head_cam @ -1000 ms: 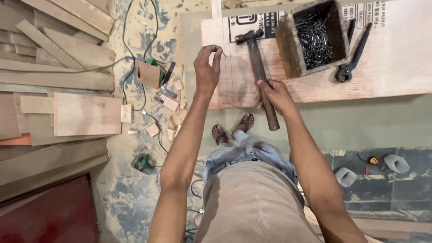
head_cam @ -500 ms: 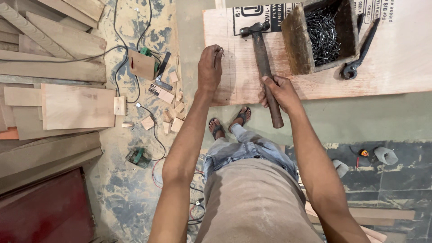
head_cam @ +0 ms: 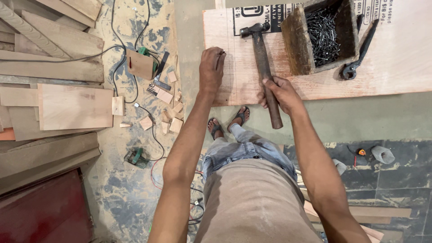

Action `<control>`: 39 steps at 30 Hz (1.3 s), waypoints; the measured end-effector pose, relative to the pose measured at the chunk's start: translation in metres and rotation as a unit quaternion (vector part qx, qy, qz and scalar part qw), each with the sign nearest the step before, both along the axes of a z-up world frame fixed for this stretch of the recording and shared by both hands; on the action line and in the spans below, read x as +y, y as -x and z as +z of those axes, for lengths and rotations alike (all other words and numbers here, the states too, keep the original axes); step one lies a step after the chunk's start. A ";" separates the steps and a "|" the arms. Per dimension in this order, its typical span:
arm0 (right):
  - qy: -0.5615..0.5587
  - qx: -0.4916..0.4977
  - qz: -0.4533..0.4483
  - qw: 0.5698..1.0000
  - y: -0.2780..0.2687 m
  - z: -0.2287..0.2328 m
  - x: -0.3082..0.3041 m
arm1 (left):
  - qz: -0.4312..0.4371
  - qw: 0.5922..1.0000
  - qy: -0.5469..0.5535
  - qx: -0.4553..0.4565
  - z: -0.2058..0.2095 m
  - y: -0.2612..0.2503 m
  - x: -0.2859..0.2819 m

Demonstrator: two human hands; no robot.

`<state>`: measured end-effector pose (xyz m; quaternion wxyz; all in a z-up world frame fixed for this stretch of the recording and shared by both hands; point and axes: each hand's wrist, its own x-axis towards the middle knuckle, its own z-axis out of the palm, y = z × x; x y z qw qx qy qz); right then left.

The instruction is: The person repeatedly picks nails from a container and hammers them into a wooden plank on a workbench. They reposition the plank and continue driving nails along its edge using a hammer.

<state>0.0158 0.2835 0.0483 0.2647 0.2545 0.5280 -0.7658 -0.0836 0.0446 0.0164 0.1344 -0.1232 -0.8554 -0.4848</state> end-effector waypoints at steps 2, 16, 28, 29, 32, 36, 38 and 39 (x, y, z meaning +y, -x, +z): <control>0.058 0.000 -0.002 0.998 -0.002 0.000 0.000 | 0.009 1.000 -0.009 -0.012 0.000 0.000 0.000; -0.501 0.359 0.111 0.780 -0.036 0.114 -0.008 | -0.009 1.000 -0.012 -0.004 0.015 0.000 -0.001; -0.532 0.355 0.151 0.753 -0.042 0.113 -0.030 | 0.000 0.999 0.003 -0.033 0.002 -0.005 0.000; -0.526 0.380 0.126 0.751 -0.048 0.115 -0.032 | 0.000 0.999 0.007 -0.053 0.003 -0.005 -0.003; -0.516 0.419 0.086 0.742 -0.050 0.111 -0.037 | 0.005 1.000 0.011 -0.018 0.004 -0.003 -0.003; -0.538 0.296 0.212 0.760 -0.033 0.096 -0.040 | 0.005 1.000 -0.011 -0.016 0.003 -0.003 0.000; -0.539 0.274 0.236 0.761 -0.031 0.096 -0.038 | 0.019 0.998 -0.049 -0.034 0.005 -0.003 0.000; -0.537 0.305 0.213 0.757 -0.033 0.098 -0.037 | 0.014 0.999 -0.031 -0.025 0.005 -0.003 -0.001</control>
